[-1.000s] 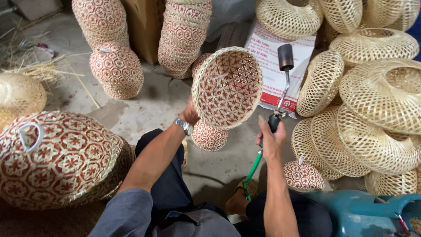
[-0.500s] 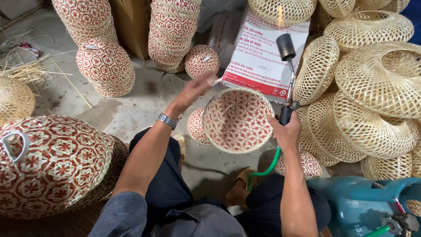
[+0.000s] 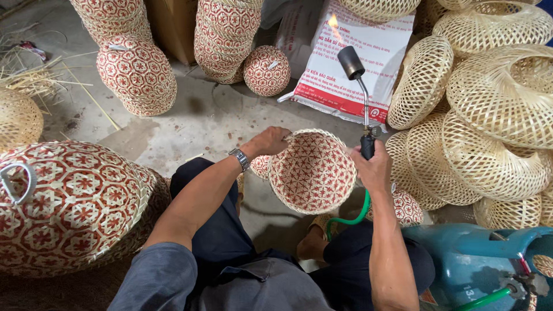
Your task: The person sits on the floor and uses a handheld blowtorch to apply flame to the surface of woven baskets. They pick up individual baskets, rotate them to expose different areas to the flame, and then place them back into a stack. The process is repeated for multiple baskets.
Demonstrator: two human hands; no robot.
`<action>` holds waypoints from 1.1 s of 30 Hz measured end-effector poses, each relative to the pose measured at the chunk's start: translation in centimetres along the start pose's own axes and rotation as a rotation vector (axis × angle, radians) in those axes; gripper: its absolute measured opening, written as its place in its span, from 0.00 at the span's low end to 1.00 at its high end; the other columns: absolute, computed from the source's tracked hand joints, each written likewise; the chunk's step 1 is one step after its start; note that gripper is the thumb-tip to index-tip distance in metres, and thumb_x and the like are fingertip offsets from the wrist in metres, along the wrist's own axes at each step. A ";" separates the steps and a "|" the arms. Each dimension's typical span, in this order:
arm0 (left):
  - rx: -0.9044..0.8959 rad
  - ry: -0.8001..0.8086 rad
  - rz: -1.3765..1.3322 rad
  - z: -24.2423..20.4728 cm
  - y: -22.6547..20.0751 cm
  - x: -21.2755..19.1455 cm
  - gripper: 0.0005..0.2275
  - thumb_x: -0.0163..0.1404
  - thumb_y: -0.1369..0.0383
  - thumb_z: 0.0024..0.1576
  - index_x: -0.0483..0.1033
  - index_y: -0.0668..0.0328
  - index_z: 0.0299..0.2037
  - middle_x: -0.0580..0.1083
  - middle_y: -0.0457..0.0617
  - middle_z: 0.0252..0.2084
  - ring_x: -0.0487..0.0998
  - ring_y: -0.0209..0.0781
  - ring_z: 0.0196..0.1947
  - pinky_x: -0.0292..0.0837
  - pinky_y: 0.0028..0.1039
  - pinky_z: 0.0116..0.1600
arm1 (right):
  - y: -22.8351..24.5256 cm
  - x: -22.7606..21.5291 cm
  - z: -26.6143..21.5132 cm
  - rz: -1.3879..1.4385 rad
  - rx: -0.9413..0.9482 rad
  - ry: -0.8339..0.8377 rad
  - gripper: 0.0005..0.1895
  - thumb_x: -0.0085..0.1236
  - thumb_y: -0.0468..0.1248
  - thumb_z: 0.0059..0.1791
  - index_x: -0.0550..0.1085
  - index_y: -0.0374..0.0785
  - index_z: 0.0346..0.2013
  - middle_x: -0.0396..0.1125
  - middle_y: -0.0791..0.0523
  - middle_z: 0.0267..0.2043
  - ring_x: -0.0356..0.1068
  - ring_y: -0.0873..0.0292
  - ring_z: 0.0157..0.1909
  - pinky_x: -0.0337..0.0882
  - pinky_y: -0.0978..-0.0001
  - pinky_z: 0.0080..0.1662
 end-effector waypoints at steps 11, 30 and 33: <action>-0.509 -0.184 -1.097 -0.4 3.2 -2.5 0.17 0.52 0.69 0.52 0.70 0.71 0.49 0.78 0.58 0.39 0.82 0.49 0.28 0.85 0.42 0.33 | -0.8 1.8 -7.2 -0.052 0.205 0.351 0.13 0.53 0.43 0.53 0.74 0.34 0.40 0.69 0.55 0.25 0.64 0.65 0.18 0.65 0.70 0.19; -0.262 -0.477 -1.525 0.0 4.4 -1.4 0.35 0.53 0.72 0.52 0.45 0.62 0.68 0.65 0.59 0.60 0.72 0.50 0.57 0.75 0.49 0.53 | 1.3 3.9 -5.9 -0.101 0.144 0.313 0.13 0.53 0.42 0.53 0.75 0.35 0.42 0.69 0.56 0.23 0.67 0.64 0.20 0.68 0.68 0.21; -0.126 -0.631 -1.401 0.7 5.2 -1.4 0.34 0.53 0.73 0.53 0.49 0.66 0.70 0.66 0.61 0.61 0.71 0.48 0.57 0.73 0.39 0.59 | 1.9 3.7 -6.3 -0.110 0.161 0.372 0.14 0.54 0.43 0.51 0.75 0.35 0.41 0.69 0.56 0.23 0.67 0.63 0.19 0.67 0.67 0.20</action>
Point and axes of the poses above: each hand's wrist, its own z-axis towards the middle knuckle, its own x-axis out of the palm, y = z × x, the point moved 4 cm from there along z, towards the middle knuckle
